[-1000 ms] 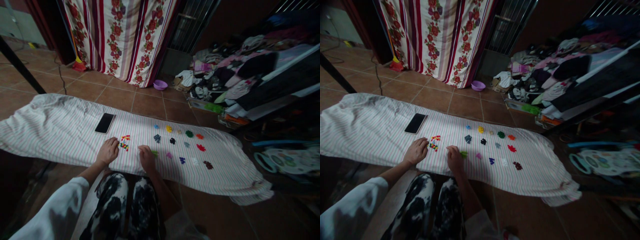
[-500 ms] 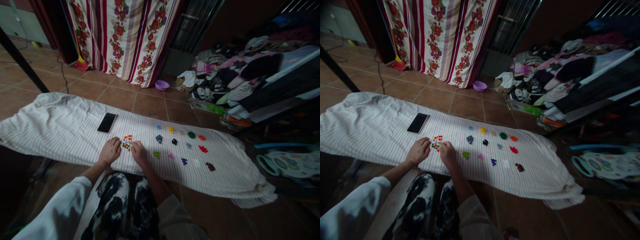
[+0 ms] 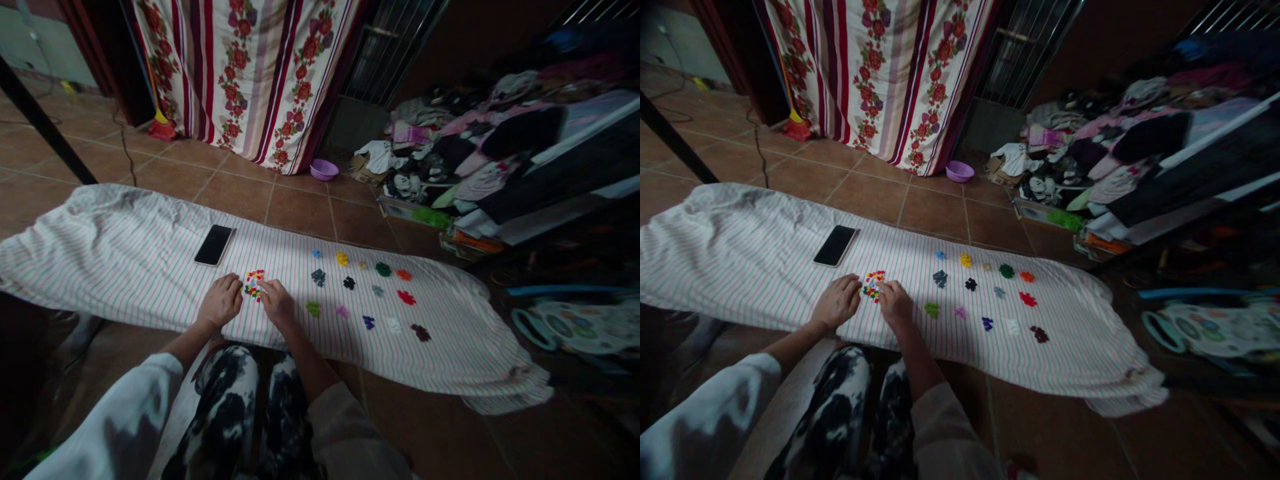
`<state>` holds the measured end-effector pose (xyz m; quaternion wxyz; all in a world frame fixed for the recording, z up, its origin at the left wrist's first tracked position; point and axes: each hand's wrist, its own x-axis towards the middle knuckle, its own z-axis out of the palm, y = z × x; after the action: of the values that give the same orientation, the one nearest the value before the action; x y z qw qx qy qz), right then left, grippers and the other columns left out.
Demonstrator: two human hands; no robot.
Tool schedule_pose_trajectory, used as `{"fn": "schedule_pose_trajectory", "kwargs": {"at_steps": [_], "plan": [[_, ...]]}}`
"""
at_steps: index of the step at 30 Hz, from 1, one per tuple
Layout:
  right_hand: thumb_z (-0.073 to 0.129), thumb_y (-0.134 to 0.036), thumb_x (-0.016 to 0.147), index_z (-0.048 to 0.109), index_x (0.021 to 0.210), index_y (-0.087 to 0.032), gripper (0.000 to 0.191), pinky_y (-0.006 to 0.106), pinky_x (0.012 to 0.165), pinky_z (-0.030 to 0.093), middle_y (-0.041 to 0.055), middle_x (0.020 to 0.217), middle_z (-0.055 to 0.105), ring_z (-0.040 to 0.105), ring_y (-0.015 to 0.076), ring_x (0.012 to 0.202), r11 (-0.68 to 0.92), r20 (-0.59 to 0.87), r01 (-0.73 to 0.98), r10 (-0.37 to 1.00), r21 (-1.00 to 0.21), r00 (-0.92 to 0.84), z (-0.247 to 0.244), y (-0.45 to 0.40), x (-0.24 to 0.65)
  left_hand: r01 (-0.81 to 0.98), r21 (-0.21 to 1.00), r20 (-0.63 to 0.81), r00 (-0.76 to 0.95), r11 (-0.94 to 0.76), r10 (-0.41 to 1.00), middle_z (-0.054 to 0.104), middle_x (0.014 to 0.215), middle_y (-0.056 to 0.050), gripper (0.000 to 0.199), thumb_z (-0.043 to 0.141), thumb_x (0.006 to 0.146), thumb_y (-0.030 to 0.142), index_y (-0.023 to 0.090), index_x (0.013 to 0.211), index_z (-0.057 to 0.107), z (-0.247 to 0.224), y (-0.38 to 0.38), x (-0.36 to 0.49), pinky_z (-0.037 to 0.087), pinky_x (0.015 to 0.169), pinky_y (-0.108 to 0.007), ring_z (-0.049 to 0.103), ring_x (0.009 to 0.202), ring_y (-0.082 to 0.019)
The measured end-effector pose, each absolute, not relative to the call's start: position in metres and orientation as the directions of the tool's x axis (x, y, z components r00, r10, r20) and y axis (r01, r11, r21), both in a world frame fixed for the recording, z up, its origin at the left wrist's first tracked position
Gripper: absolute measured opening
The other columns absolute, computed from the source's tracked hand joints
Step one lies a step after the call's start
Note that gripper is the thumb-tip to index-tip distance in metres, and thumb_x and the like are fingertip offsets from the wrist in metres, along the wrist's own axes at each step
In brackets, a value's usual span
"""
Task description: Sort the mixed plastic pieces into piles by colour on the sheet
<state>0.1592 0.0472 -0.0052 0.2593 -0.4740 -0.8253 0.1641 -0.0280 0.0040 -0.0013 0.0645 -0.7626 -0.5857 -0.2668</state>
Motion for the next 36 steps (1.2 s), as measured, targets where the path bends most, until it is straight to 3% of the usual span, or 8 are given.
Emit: {"fn": "schedule_pose_trajectory", "kwargs": {"at_steps": [8,22,30,36], "plan": [[0.052,-0.018,0.090,0.068,0.109,-0.024,0.025,0.025,0.080,0.047,0.0042,0.101,0.064,0.061,0.0167,0.094,0.479,0.277,0.728,0.878,-0.491,-0.390,-0.002,0.044,0.156,0.928,0.222,0.472,0.167,-0.300,0.866,0.062,0.110,-0.012,0.018,0.044,0.087,0.018,0.017,0.100,0.057,0.001,0.003,-0.028,0.047,0.095,-0.042,0.057,0.110,-0.025],[0.050,-0.023,0.085,0.061,0.087,-0.021,0.011,0.025,0.071,0.045,0.0010,0.080,0.063,0.059,0.0147,0.074,0.403,0.338,0.635,0.913,-0.658,-0.229,-0.005,0.042,0.156,0.933,0.186,0.498,0.180,-0.307,0.848,0.063,0.111,-0.012,0.019,0.043,0.087,0.018,0.017,0.101,0.056,0.001,0.003,-0.028,0.047,0.092,-0.041,0.057,0.108,-0.025],[0.046,-0.029,0.090,0.059,0.079,-0.021,0.019,0.024,0.068,0.043,0.0016,0.076,0.062,0.058,0.0147,0.071,0.384,0.348,0.605,0.919,-0.697,-0.183,-0.002,0.039,0.160,0.938,0.164,0.498,0.190,-0.307,0.846,0.063,0.110,-0.012,0.021,0.043,0.087,0.020,0.016,0.101,0.057,0.000,0.003,-0.028,0.047,0.093,-0.040,0.058,0.106,-0.025],[0.038,-0.029,0.094,0.060,0.083,-0.020,0.026,0.026,0.074,0.045,0.0039,0.079,0.064,0.061,0.0166,0.078,0.407,0.377,0.593,0.908,-0.695,-0.181,0.000,0.030,0.167,0.938,0.142,0.512,0.204,-0.316,0.834,0.064,0.110,-0.014,0.022,0.043,0.087,0.021,0.015,0.101,0.058,-0.003,0.004,-0.030,0.047,0.092,-0.041,0.059,0.105,-0.026]]}}
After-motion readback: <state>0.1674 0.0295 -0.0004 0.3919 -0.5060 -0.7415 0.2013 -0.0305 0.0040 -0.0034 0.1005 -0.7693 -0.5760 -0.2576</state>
